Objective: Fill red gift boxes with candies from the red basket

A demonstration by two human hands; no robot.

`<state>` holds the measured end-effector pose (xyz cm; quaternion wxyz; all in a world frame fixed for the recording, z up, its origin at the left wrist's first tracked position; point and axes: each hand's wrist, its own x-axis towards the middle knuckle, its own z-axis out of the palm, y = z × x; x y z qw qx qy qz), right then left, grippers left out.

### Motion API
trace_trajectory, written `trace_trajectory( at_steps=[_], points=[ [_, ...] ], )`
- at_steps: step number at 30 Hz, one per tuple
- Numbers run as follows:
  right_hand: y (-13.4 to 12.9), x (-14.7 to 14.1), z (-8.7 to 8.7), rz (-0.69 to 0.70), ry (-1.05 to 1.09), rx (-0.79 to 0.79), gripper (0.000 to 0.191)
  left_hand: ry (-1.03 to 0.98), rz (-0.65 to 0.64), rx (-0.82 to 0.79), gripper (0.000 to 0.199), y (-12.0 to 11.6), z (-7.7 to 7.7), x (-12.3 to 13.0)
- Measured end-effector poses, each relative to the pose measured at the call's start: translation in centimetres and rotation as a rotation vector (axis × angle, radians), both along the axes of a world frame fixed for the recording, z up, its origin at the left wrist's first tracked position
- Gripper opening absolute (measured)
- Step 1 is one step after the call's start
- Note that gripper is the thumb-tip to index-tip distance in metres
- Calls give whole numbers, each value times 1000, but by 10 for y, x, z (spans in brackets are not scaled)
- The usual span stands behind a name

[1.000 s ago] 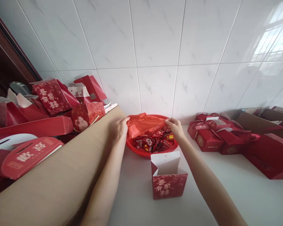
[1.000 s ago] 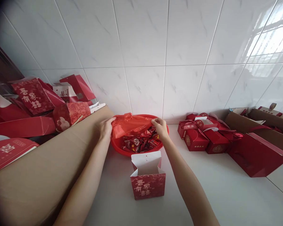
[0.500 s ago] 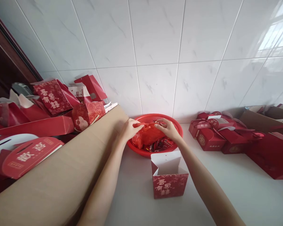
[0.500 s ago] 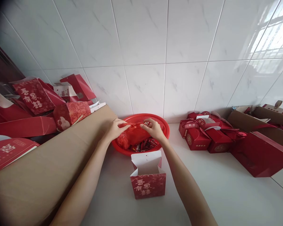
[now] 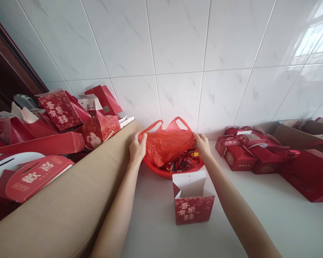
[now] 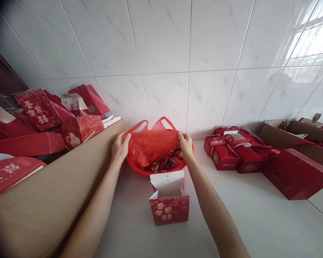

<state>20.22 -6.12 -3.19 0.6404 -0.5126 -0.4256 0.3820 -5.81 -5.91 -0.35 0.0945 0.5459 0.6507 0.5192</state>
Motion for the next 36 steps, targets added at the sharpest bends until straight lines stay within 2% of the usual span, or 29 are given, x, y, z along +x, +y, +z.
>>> trace_trajectory(
  at_steps=[2,4,5,7,9,12,15,19,22,24,26,29,36],
  points=[
    [-4,-1,2,49,-7,-1,34,79,45,129,50,-13,0,4],
    [-10,0,4,113,-40,-2,38,222,11,206,43,-29,0,9],
    [-14,1,6,151,-65,-2,40,309,-61,173,33,-36,0,11],
    [-19,4,8,259,-132,3,42,485,-263,-39,21,-46,0,16],
    [-23,5,7,393,-216,15,40,632,-386,-289,23,-49,-1,22],
    [-22,1,2,515,-352,18,39,782,-341,-450,23,-40,-5,34],
    [-15,-8,-3,466,-437,20,31,822,-324,-460,16,-27,-10,43],
    [-6,-17,0,348,-435,45,28,796,-374,-431,19,-21,-1,37],
    [1,-16,11,304,-362,44,22,670,-385,-338,15,-22,20,21],
    [5,-12,21,277,-288,30,18,461,-401,-178,18,-23,39,11],
    [7,-7,32,252,-219,5,24,283,-401,0,20,-23,58,5],
    [5,2,48,232,-153,-6,37,152,-387,175,21,-23,81,6],
    [-5,14,85,248,-41,75,50,-37,-363,367,16,-14,109,19]
  ],
)
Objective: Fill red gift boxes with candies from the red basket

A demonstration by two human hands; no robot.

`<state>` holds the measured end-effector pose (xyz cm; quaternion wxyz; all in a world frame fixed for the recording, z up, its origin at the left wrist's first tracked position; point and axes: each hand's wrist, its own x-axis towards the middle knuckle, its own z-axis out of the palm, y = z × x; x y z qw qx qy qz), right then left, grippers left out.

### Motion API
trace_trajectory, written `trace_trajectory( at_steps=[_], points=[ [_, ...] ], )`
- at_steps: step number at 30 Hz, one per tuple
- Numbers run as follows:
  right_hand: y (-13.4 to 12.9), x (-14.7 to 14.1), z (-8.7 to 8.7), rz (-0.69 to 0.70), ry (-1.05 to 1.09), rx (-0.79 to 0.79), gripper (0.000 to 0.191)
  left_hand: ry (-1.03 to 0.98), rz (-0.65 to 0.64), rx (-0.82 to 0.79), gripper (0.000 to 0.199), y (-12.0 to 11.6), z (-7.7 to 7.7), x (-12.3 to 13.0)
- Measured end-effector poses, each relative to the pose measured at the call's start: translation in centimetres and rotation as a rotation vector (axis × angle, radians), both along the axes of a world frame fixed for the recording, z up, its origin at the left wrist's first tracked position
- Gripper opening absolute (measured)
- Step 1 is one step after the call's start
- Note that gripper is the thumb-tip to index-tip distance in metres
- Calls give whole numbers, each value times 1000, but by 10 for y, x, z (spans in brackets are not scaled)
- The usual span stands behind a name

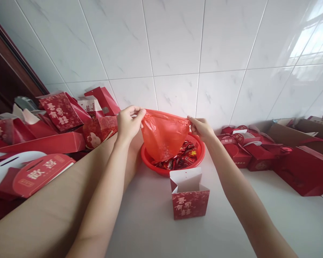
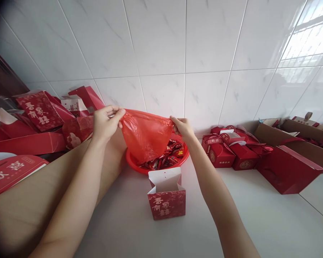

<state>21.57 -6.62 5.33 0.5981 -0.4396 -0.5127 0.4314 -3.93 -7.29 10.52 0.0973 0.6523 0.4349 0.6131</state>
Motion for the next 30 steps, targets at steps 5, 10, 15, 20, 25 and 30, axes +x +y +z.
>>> trace_trajectory(
  at_steps=[5,10,15,20,25,30],
  points=[
    [-7,-5,23,104,134,206,50,-233,-167,68,26,9,21,8],
    [-22,-17,38,239,173,375,40,-49,-331,148,42,-1,28,15],
    [-36,-34,40,356,83,473,37,380,-368,101,69,-23,14,28],
    [-42,-39,31,330,118,423,37,496,-269,89,27,-19,8,44],
    [-45,-21,15,280,124,381,29,403,111,260,11,25,66,12],
    [-52,11,-5,202,63,283,27,282,593,220,26,17,154,-89]
  ],
)
